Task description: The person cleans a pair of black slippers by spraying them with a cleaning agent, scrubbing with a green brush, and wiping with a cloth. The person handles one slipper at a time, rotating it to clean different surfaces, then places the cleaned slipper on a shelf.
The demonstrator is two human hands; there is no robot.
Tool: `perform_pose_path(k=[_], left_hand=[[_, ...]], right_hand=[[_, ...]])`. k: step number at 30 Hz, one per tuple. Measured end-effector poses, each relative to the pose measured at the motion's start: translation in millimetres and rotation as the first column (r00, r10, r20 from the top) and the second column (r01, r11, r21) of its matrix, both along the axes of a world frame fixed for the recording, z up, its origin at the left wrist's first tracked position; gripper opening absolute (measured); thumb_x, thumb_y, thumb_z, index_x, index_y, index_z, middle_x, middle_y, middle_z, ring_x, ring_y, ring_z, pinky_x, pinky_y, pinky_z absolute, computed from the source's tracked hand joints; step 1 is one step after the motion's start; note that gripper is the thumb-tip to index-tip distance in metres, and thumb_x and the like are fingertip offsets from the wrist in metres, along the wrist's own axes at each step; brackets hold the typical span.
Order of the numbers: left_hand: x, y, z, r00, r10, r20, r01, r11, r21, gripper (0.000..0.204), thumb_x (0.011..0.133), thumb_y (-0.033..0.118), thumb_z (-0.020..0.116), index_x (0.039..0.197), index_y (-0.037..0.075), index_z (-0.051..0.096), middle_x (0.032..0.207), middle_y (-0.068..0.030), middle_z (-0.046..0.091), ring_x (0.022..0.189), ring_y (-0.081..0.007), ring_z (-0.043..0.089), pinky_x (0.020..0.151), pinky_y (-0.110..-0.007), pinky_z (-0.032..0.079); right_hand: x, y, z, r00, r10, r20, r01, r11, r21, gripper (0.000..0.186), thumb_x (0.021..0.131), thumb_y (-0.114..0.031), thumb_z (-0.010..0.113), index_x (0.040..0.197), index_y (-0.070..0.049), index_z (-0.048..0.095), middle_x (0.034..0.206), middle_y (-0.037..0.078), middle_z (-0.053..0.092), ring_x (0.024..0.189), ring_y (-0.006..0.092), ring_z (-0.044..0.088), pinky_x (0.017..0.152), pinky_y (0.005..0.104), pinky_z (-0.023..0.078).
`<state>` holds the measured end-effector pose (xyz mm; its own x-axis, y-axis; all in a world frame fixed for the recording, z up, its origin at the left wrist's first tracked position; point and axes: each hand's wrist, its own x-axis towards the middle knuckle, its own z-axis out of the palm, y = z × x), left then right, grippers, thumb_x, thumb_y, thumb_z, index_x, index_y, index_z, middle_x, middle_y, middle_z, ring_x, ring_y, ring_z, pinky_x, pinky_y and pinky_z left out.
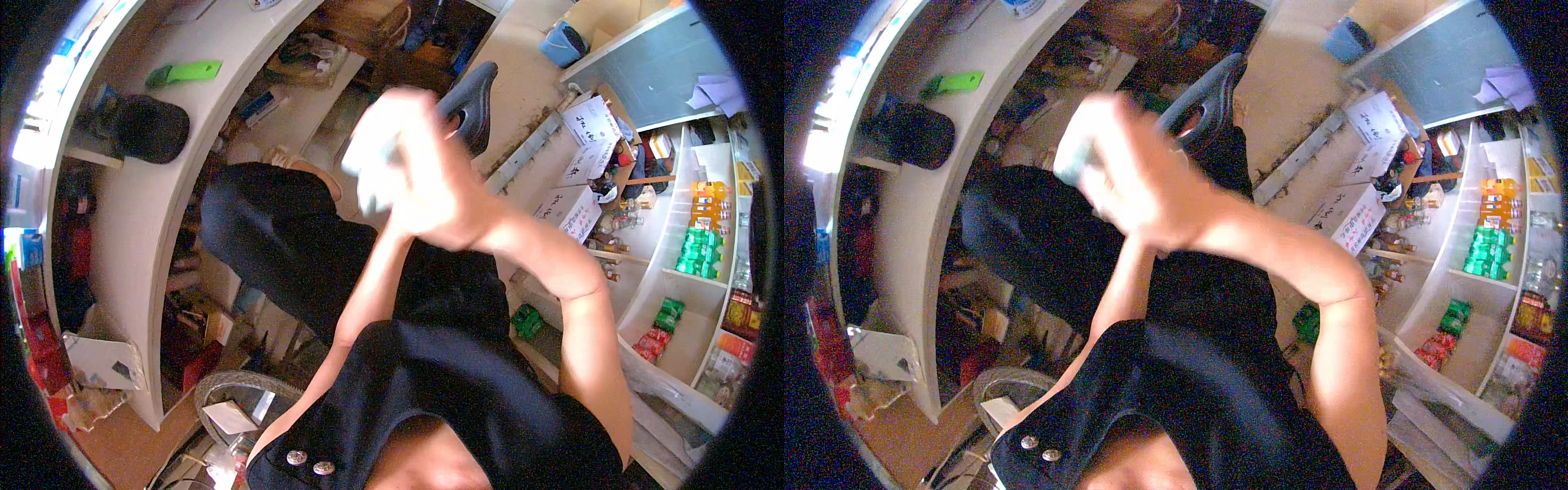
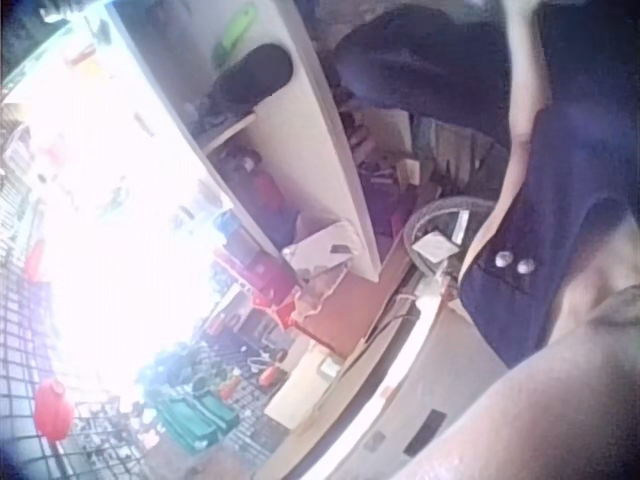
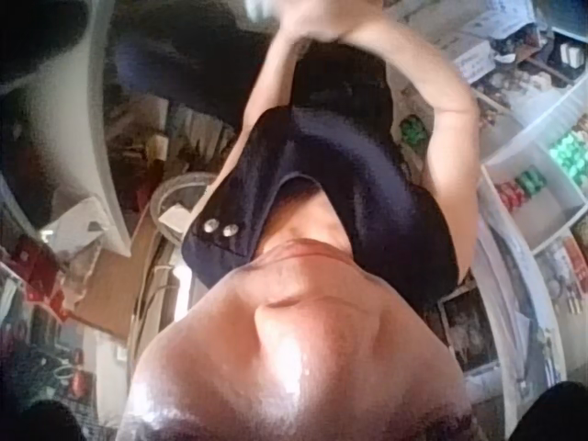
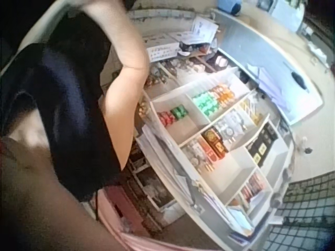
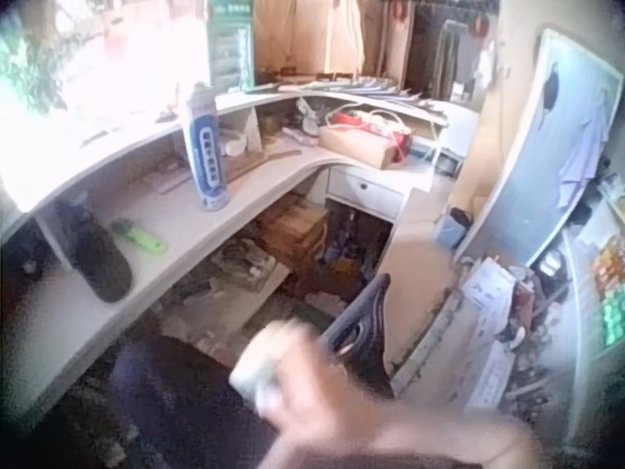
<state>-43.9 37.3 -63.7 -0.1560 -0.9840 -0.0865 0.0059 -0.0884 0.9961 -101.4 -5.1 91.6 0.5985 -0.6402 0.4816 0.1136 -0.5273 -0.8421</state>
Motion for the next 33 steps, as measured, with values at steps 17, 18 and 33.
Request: perform_pose_path(k=[17,18,33], left_hand=[[3.8,-8.5,51.6,0.915,0.162,-0.371,-0.321,0.848,-0.423,0.069,0.074,0.013,0.068,0.137,-0.003,0.045,0.138,-0.0157,0.050,0.129,-0.0234,0.045,0.111,-0.036,0.029],[3.8,-9.8,52.6,0.894,0.142,-0.425,-0.323,0.861,-0.393,0.071,0.073,0.013,0.069,0.138,-0.003,0.044,0.140,-0.0154,0.047,0.131,-0.0235,0.043,0.112,-0.037,0.028],[23.6,-15.9,71.9,0.294,0.165,-0.941,-0.431,0.902,0.024,0.076,0.076,0.020,0.058,0.143,-0.005,0.033,0.146,-0.0192,0.041,0.138,-0.0308,0.036,0.117,-0.046,0.024]], right_hand=[[-106.1,-126.5,-28.1,0.925,-0.139,-0.354,-0.014,0.918,-0.397,0.030,0.090,-0.007,0.044,0.108,-0.004,0.068,0.112,0.011,0.068,0.112,0.0255,0.059,0.103,0.0388,0.042],[-112.2,-134.5,-39.2,0.945,-0.131,-0.299,0.038,0.954,-0.296,0.032,0.088,-0.003,0.045,0.111,-0.004,0.067,0.112,0.010,0.068,0.112,0.0239,0.059,0.102,0.0370,0.042],[-68.0,-22.5,-152.2,0.655,-0.679,-0.331,0.663,0.727,-0.178,0.059,0.083,0.007,0.055,0.139,-0.007,0.041,0.130,0.020,0.055,0.129,0.0363,0.045,0.110,0.0437,0.032]])
